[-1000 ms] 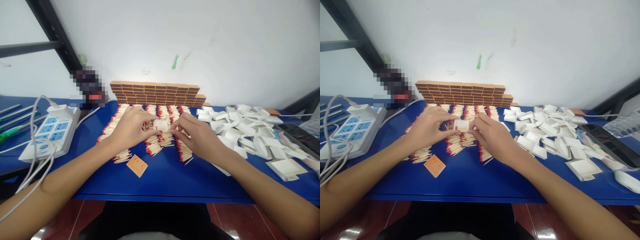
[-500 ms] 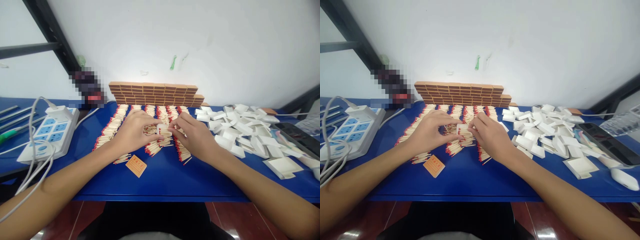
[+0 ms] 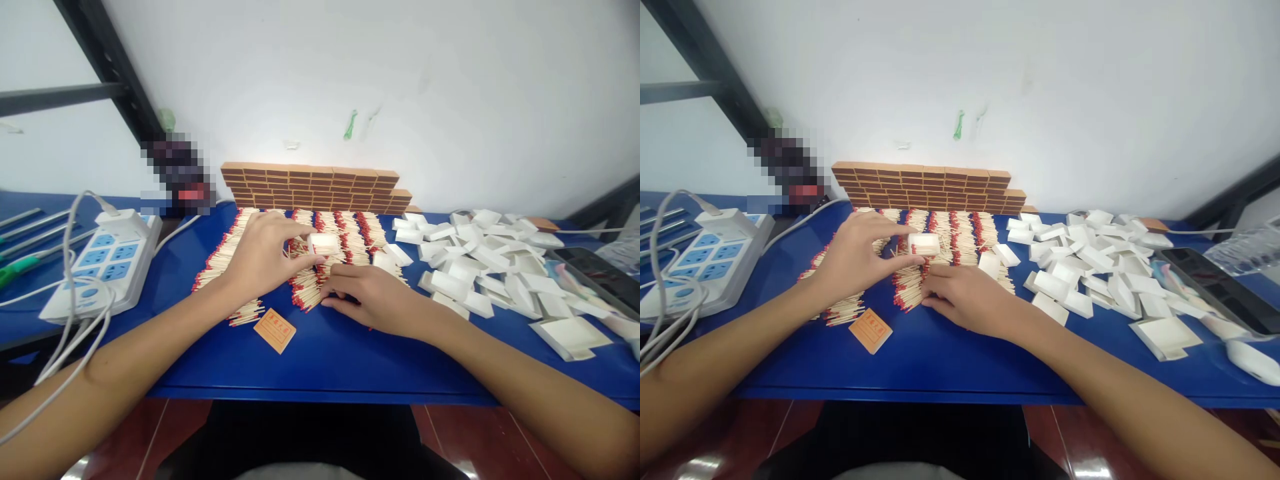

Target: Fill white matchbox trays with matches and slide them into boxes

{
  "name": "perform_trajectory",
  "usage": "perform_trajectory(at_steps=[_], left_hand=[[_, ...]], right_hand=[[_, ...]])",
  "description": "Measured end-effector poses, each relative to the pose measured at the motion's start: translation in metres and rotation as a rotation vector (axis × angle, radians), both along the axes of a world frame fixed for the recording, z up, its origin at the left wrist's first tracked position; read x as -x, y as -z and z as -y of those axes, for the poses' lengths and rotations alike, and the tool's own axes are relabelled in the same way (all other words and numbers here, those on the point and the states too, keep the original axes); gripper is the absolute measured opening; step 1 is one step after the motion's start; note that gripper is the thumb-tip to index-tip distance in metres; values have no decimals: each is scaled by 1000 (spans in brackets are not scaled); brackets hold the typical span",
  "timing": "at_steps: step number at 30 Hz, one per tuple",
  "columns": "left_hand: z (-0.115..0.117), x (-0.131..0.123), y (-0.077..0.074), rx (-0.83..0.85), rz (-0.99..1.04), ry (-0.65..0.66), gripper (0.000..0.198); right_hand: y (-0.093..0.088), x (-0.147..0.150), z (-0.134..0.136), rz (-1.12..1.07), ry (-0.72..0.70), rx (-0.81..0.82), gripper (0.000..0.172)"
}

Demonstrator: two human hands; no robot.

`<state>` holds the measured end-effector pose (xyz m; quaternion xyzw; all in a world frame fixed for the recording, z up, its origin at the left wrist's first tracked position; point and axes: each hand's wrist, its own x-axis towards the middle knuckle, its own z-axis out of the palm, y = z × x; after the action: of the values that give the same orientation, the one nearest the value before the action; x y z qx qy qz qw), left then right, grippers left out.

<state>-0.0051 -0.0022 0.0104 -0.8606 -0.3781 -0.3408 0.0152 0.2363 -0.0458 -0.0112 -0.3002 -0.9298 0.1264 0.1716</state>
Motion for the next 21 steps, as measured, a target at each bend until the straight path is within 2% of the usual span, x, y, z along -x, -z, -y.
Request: perform_trajectory(at_steps=[9, 15, 21], left_hand=[[-1, 1, -1, 10, -11, -14, 40], [-1, 1, 1, 6, -10, -4, 39], [-2, 1, 1, 9, -18, -13, 38]], right_hand=[[-4, 4, 5, 123, 33, 85, 12], [-6, 1, 5, 233, 48, -37, 21], [-4, -1, 3, 201, 57, -68, 14]])
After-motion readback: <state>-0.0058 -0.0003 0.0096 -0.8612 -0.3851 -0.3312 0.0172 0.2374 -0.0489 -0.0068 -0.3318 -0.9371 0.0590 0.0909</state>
